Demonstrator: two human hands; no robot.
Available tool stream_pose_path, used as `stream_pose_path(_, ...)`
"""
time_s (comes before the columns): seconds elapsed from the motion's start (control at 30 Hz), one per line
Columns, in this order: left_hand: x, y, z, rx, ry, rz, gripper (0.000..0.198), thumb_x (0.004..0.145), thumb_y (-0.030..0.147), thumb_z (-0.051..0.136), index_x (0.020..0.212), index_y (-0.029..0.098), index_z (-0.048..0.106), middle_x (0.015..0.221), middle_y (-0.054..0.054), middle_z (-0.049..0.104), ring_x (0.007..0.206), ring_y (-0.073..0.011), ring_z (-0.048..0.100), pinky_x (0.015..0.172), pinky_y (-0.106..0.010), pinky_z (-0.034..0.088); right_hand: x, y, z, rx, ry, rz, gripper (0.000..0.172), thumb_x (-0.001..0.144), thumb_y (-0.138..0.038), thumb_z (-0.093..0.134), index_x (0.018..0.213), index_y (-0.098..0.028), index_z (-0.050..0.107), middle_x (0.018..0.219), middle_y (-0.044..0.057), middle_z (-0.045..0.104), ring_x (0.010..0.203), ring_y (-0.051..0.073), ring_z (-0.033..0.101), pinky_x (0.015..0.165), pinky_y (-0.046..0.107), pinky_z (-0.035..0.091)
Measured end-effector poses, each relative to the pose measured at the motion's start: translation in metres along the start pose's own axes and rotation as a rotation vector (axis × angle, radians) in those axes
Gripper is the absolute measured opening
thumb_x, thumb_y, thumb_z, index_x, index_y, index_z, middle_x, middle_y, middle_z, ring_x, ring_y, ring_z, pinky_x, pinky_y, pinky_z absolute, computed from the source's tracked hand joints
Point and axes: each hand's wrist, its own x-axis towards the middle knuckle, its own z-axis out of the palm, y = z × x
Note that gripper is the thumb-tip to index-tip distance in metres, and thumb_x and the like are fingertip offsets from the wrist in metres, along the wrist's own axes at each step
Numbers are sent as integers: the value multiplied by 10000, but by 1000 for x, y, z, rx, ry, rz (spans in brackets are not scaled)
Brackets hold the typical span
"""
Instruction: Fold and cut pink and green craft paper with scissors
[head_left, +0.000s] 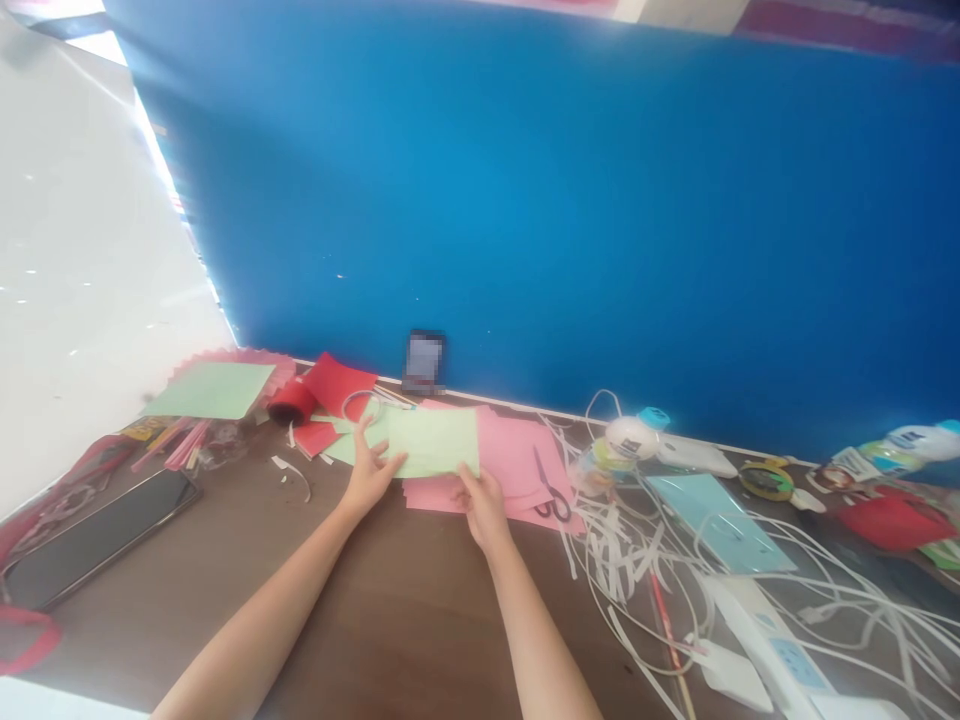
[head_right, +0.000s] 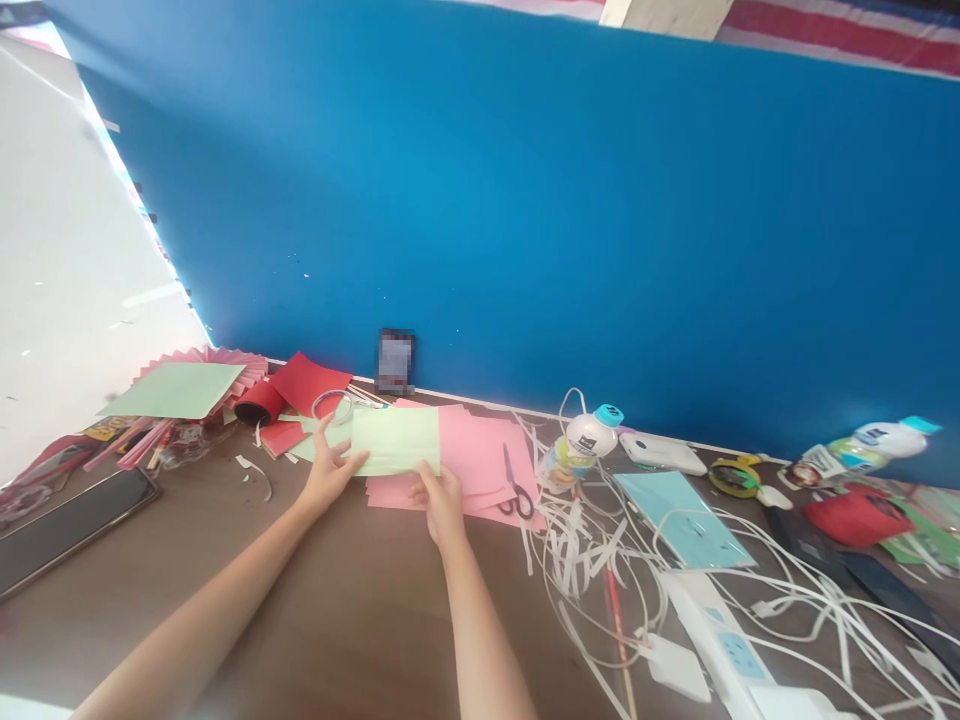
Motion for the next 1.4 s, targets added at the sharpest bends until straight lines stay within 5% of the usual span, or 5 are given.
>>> stream_pose_path(0.17, 3, -1, -3, 84, -65, 27, 297, 715, 418, 581, 891, 187, 637, 977, -60, 603, 886, -206, 571, 751, -314, 475, 1, 0, -1, 67, -103, 13, 237, 622, -336, 729, 757, -157, 651, 775, 40, 663, 723, 165, 629, 680, 290, 540)
stream_pose_path(0.5, 5, -5, -8, -171, -219, -87, 642, 665, 293, 664, 1263, 216, 444, 1318, -80, 455, 1134, -258, 486, 937, -387, 406, 0, 1, -3, 0, -140, -45, 347, 606, -270, 731, 928, -174, 646, 950, 69, 677, 933, 221, 607, 832, 381, 480)
stream_pose_path(0.77, 1, 1, -6, -35, -236, -2, 721, 663, 272, 668, 1319, 231, 370, 1412, -48, 322, 1321, -231, 221, 1087, -375, 181, 0, 1, -3, 65, -122, -47, 307, 647, -301, 704, 920, -183, 629, 966, 61, 669, 900, 202, 621, 806, 360, 499)
stream_pose_path(0.97, -2, 6, -5, 52, -222, 17, 744, 648, 259, 673, 1324, 224, 363, 1401, -44, 341, 1313, -246, 240, 1083, -386, 193, 0, 1, 0, -67, -132, -104, 333, 639, -304, 701, 936, -176, 617, 940, 60, 674, 907, 210, 615, 819, 369, 486)
stream_pose_path(1.4, 5, 0, -9, 67, -167, 41, 673, 645, 244, 653, 1278, 204, 431, 1391, -63, 358, 1310, -239, 249, 1080, -369, 192, 10, 6, -16, -276, 142, -248, 324, 598, -340, 717, 846, -160, 611, 823, 69, 670, 825, 216, 615, 749, 344, 485)
